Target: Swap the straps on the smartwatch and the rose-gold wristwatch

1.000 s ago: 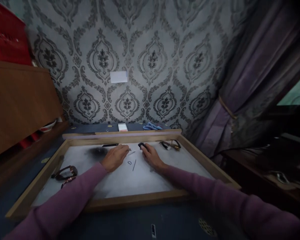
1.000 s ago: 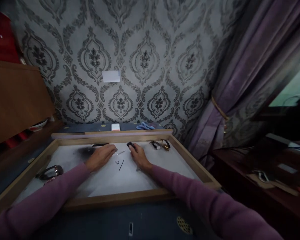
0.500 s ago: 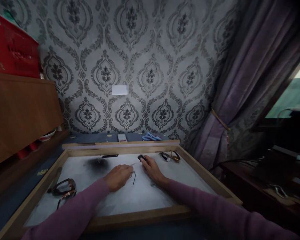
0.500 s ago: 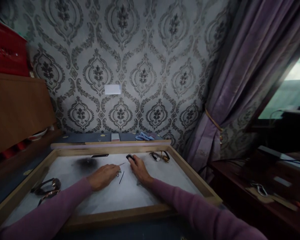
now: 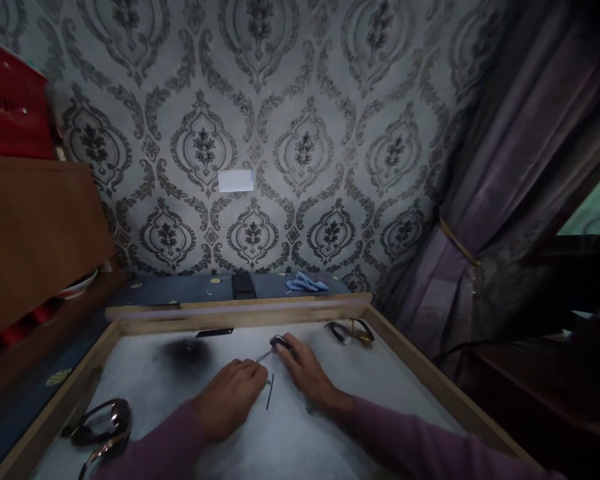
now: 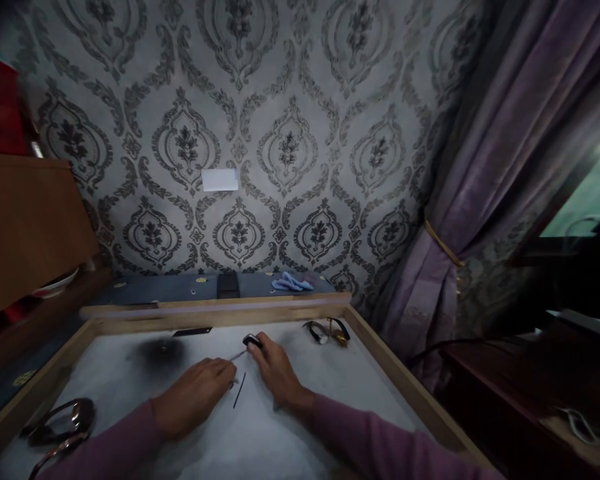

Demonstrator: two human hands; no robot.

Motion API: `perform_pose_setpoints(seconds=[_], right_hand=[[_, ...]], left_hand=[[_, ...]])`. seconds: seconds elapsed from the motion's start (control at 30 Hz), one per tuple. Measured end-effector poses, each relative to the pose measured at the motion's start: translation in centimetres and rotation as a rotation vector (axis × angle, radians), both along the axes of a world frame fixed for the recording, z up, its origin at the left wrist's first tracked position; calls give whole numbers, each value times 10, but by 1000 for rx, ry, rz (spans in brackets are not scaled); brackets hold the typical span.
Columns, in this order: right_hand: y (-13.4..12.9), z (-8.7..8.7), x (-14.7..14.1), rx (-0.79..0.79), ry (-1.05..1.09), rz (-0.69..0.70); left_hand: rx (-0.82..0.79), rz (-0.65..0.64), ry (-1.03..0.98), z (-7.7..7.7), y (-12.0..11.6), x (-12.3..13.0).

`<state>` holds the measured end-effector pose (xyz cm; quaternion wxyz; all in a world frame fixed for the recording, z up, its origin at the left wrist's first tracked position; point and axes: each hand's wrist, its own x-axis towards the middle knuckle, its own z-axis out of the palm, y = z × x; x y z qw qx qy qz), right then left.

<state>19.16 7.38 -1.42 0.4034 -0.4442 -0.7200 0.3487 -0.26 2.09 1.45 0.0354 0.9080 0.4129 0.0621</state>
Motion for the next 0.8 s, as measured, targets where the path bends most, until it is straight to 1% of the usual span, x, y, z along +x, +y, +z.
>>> perform_pose_setpoints(seconds=[0.2,0.3,0.37,0.47,0.6,0.67,0.73,0.8], right_hand=[[-6,2,0,-54,40,80],[-9,4,1,-97,98,85],[-10,5,3,-121,101,95],[-9,3,6,-147,91,127],[-6,0,11,-163,89,172],[-7,0,12,-170,91,204],[-8,2,13,-152,90,224],[-10,4,13,-166,86,251]], left_hand=[[-39,46,-34,2,0,1],[-85,86,-154,2,0,1],[-138,114,-296,2,1,1],[-308,179,-571,3,4,3],[-626,305,-896,-1,10,6],[-801,403,-1021,-5,13,6],[-875,530,-1156,-8,15,6],[-921,580,-1185,-9,15,6]])
